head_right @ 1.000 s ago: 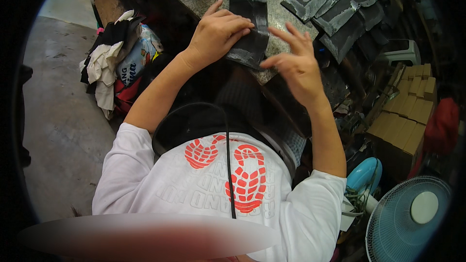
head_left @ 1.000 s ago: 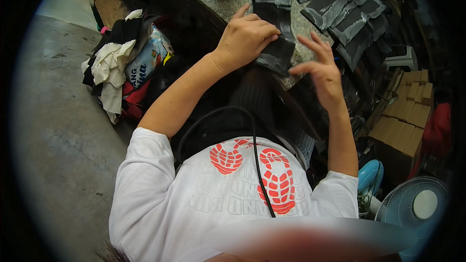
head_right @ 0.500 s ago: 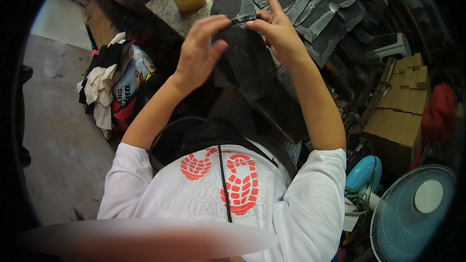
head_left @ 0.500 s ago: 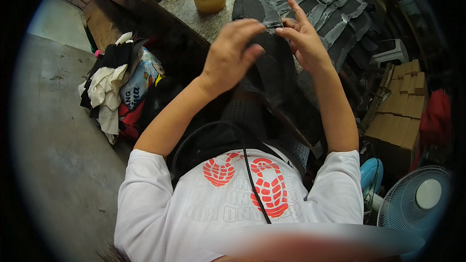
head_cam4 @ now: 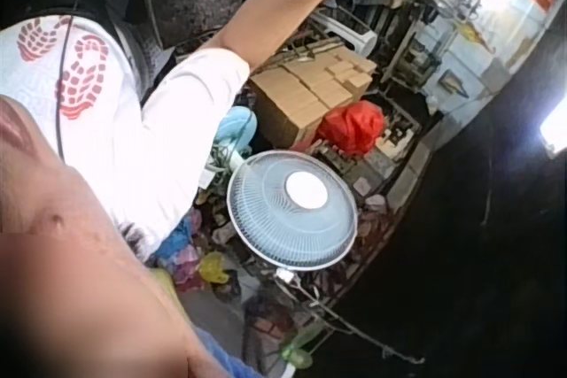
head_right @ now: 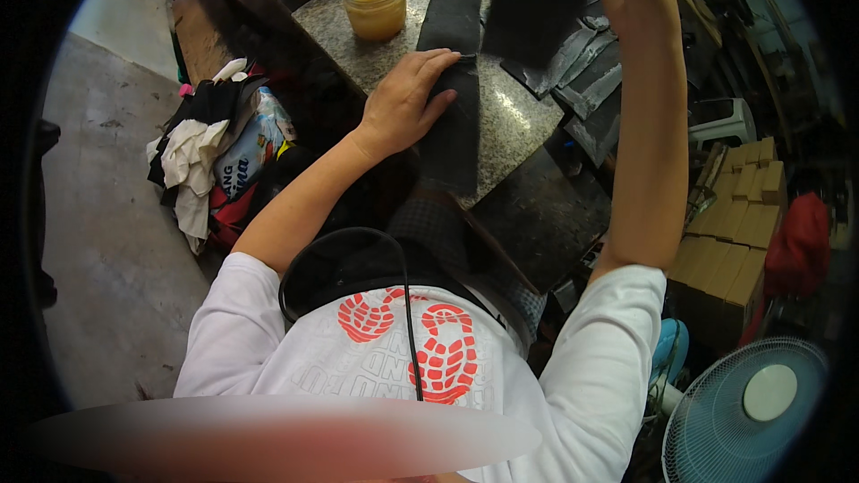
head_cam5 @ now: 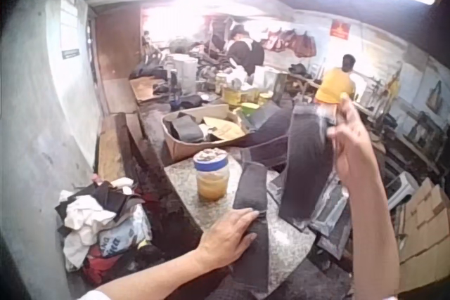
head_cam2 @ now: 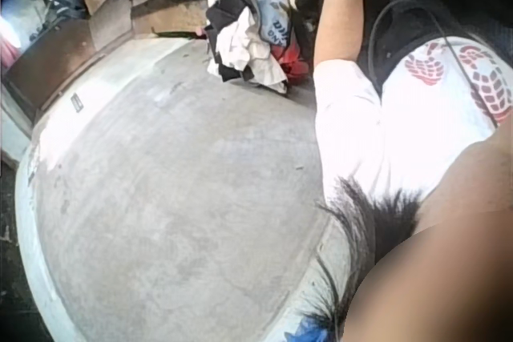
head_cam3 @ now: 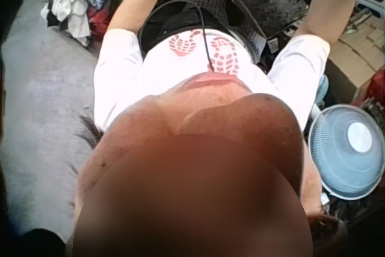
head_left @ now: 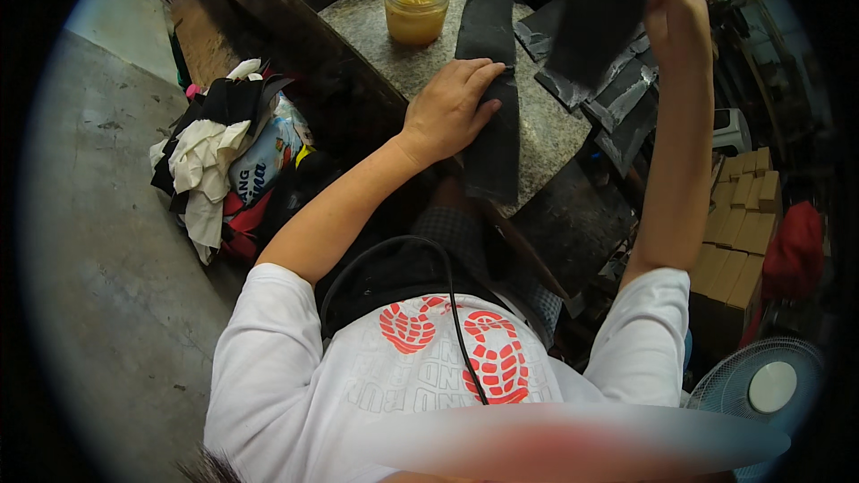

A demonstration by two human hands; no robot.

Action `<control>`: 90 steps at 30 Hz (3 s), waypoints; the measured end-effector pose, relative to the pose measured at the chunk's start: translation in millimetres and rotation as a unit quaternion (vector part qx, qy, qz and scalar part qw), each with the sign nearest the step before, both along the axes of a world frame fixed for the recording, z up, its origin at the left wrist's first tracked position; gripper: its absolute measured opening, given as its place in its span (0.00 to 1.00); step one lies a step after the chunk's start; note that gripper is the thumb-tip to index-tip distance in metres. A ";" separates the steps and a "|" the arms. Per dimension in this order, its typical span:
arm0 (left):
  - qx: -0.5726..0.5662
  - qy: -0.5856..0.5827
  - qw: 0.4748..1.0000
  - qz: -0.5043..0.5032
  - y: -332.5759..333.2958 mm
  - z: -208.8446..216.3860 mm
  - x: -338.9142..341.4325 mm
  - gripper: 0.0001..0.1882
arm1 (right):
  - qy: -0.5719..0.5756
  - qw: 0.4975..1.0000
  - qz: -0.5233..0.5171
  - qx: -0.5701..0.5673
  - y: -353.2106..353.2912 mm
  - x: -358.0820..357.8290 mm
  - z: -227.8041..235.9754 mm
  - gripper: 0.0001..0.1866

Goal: The person repeatedly applies a beige paste from a small jar onto black rubber strips using a small brush. They spread the paste evenly across the surface of each strip and place the treated pieces on a nearby stack.

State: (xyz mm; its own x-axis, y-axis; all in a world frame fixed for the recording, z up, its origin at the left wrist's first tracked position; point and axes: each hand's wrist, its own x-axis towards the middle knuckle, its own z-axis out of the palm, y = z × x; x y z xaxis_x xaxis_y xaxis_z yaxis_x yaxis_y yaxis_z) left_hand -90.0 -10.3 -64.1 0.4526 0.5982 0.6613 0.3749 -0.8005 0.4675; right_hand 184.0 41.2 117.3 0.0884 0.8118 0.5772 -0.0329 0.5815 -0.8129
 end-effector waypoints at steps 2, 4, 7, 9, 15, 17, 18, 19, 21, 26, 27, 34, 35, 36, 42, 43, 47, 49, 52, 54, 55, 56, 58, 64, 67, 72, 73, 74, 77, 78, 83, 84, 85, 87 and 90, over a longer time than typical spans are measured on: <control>-0.008 0.019 1.000 0.004 -0.3 1.1 -0.5 0.25 | 0.066 0.996 -0.015 0.057 36.8 -11.2 11.3 0.51; -0.016 0.031 0.999 0.003 -0.5 2.2 -1.3 0.24 | 0.115 0.986 -0.047 0.115 69.1 -27.7 15.8 0.51; -0.027 0.030 0.999 0.007 -0.7 3.3 -2.5 0.23 | 0.144 0.980 -0.136 -0.004 103.8 -44.6 9.9 0.52; -0.032 0.022 0.999 0.006 -0.6 3.6 -3.3 0.23 | 0.157 0.979 -0.127 0.025 117.4 -49.2 3.4 0.52; -0.026 0.034 0.999 -0.004 0.2 1.2 -2.8 0.24 | 0.030 0.977 -0.179 0.113 93.4 -42.9 4.1 0.47; -0.014 0.028 1.000 -0.005 0.3 0.6 -2.3 0.24 | 0.049 0.986 -0.102 0.119 69.2 -43.1 11.5 0.45; -0.007 0.023 1.000 -0.002 0.1 0.6 -2.1 0.24 | 0.047 0.987 -0.100 0.118 57.0 -43.6 12.1 0.45; -0.002 0.017 1.000 0.002 -1.0 0.6 -1.9 0.24 | 0.045 0.988 -0.097 0.114 44.0 -42.1 12.7 0.44; -0.011 -0.006 1.000 -0.001 -2.4 0.8 -2.3 0.22 | 0.057 0.987 -0.122 0.086 25.0 -38.7 9.9 0.44; -0.047 -0.040 0.997 0.045 -1.3 4.7 -9.0 0.20 | -0.006 0.997 -0.072 0.008 -17.2 -30.2 -7.1 0.48; -0.049 -0.028 0.996 0.072 0.5 6.2 -10.2 0.19 | 0.011 0.999 -0.036 0.017 -26.1 -29.0 -8.4 0.46; -0.027 0.178 0.962 0.205 18.2 18.8 -0.1 0.19 | 0.011 0.998 0.067 -0.011 -67.0 -16.9 12.5 0.36; -0.023 0.201 0.954 0.221 19.6 19.5 2.8 0.20 | -0.001 0.998 0.066 -0.010 -71.8 -15.5 15.3 0.35; -0.029 0.206 0.953 0.220 20.3 19.5 4.0 0.21 | -0.003 0.998 0.067 -0.015 -76.3 -14.7 17.2 0.36; -0.019 0.146 0.966 0.213 21.7 12.8 -0.8 0.24 | -0.056 0.993 0.098 -0.038 -27.6 -29.2 15.1 0.39; -0.010 0.142 0.968 0.208 21.8 10.8 -2.8 0.23 | -0.059 0.994 0.066 -0.057 -0.6 -34.4 15.9 0.38; 0.000 0.105 0.975 0.195 19.9 2.1 -6.2 0.21 | -0.104 0.991 0.029 0.078 110.4 -53.1 23.2 0.46; -0.006 0.082 0.976 0.204 20.4 -0.1 -6.8 0.21 | -0.094 0.993 0.029 0.068 156.1 -66.2 15.3 0.47; -0.020 0.075 0.975 0.208 21.2 0.2 -7.4 0.20 | -0.065 0.995 0.070 -0.003 219.5 -101.9 -7.2 0.45; -0.033 0.066 0.978 0.196 21.6 1.9 -8.2 0.20 | -0.217 0.974 0.043 -0.040 240.0 -122.7 -45.0 0.36; -0.041 0.061 0.979 0.190 21.9 2.6 -8.7 0.20 | -0.401 0.892 -0.139 0.157 242.5 -125.0 -63.3 0.29; -0.053 0.052 0.980 0.183 22.0 3.1 -9.0 0.19 | -0.455 0.832 -0.259 0.184 241.3 -126.3 -82.3 0.27; -0.047 0.043 0.981 0.184 22.8 2.9 -9.3 0.19 | -0.508 0.773 -0.340 0.171 240.3 -125.8 -104.1 0.25; -0.036 -0.002 0.985 0.167 22.3 -1.7 -9.1 0.17 | -0.454 0.869 -0.178 0.079 232.5 -114.0 -94.5 0.29; 0.016 -0.079 0.983 0.166 24.0 2.3 -15.0 0.16 | -0.228 0.967 0.074 -0.087 207.2 -105.8 -71.4 0.39; 0.125 -0.180 0.951 0.218 66.0 22.5 -35.3 0.32 | -0.444 0.895 0.042 -0.018 122.6 -82.4 -19.4 0.34; 0.120 -0.184 0.950 0.224 78.9 25.7 -37.5 0.36 | -0.484 0.873 0.045 -0.031 104.9 -75.8 -11.3 0.32; 0.119 -0.160 0.952 0.234 91.4 27.9 -40.2 0.38 | -0.523 0.850 0.047 -0.043 93.9 -73.2 -6.1 0.31; 0.029 -0.198 0.965 0.172 117.0 27.8 -42.5 0.25 | -0.659 0.749 0.047 -0.034 79.4 -74.6 -9.2 0.27; -0.018 -0.187 0.964 0.188 119.9 25.1 -43.7 0.27 | -0.651 0.757 0.051 -0.038 76.2 -78.1 -17.4 0.26; -0.179 -0.388 0.898 0.102 124.4 15.7 -43.4 0.24 | -0.721 0.691 -0.048 -0.005 70.8 -139.4 -81.8 0.38; -0.175 -0.388 0.899 0.100 124.4 15.0 -43.8 0.23 | -0.752 0.655 -0.061 -0.037 68.2 -149.6 -89.4 0.40; -0.171 -0.388 0.900 0.098 124.1 14.7 -44.6 0.23 | -0.781 0.617 -0.073 -0.069 65.4 -156.8 -94.2 0.42; -0.171 -0.377 0.905 0.093 122.8 15.7 -46.6 0.23 | -0.746 0.660 -0.081 -0.036 62.2 -162.9 -91.7 0.39; -0.169 -0.396 0.901 0.059 118.0 19.4 -49.2 0.24 | -0.675 0.735 -0.059 -0.029 57.8 -155.1 -69.1 0.35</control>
